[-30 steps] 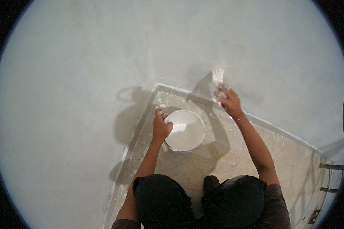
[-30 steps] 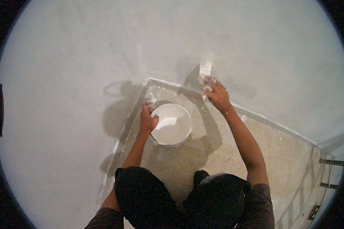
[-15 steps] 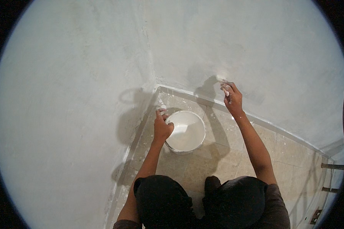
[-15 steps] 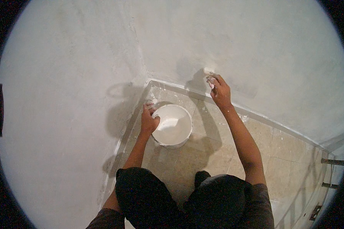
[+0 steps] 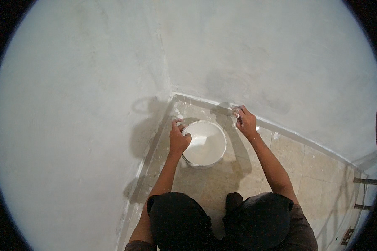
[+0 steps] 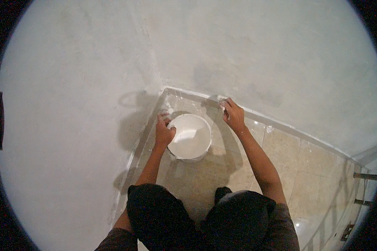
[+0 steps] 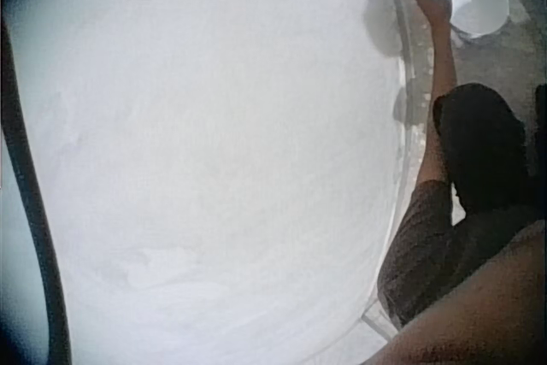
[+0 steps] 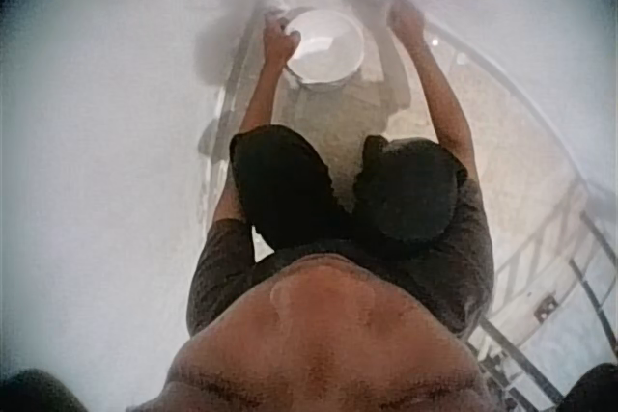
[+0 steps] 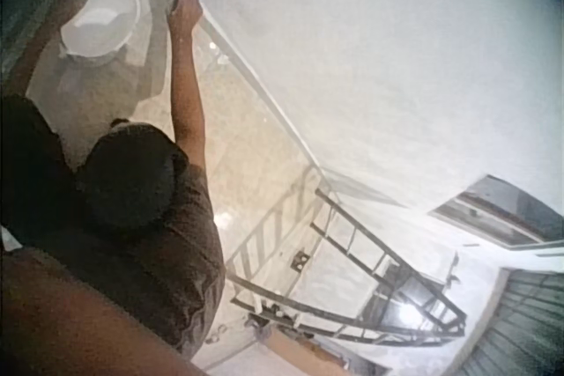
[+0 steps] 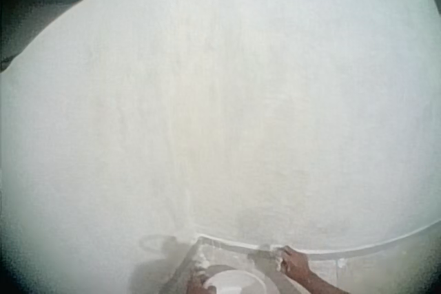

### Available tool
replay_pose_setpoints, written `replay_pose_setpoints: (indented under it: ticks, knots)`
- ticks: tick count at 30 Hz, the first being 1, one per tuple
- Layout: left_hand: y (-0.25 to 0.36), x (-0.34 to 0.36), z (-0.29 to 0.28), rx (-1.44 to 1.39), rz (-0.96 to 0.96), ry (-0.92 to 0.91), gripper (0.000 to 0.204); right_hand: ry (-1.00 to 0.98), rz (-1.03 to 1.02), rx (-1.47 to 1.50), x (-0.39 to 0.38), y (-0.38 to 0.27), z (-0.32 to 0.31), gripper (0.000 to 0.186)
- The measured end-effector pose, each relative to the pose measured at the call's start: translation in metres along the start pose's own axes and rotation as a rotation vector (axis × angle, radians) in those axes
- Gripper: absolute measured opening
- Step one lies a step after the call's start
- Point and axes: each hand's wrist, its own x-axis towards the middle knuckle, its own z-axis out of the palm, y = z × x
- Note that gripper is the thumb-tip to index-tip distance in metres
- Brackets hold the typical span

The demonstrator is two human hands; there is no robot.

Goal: The person mixes plaster in a bucket and applies it to a wall corner using a brush.

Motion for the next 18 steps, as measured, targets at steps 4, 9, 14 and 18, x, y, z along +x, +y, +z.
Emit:
replay_pose_setpoints:
  ticks: [4, 9, 14, 18]
  knots:
    - [0.002, 0.0, 0.002, -0.044, 0.013, 0.01, 0.061, 0.136, 0.009, 0.049, 0.045, 0.011, -0.013, 0.046]
    - [-0.002, -0.001, 0.0, -0.034, -0.003, 0.037, 0.061, 0.357, -0.101, 0.105, 0.08, -0.033, -0.049, 0.037]
    - [-0.008, 0.0, 0.002, -0.038, 0.038, 0.036, 0.062, 0.288, -0.331, -0.08, 0.061, -0.02, -0.02, 0.028]
    - [-0.004, 0.002, 0.0, -0.026, 0.003, 0.015, 0.062, 0.078, -0.322, -0.074, 0.021, -0.005, 0.026, 0.027]
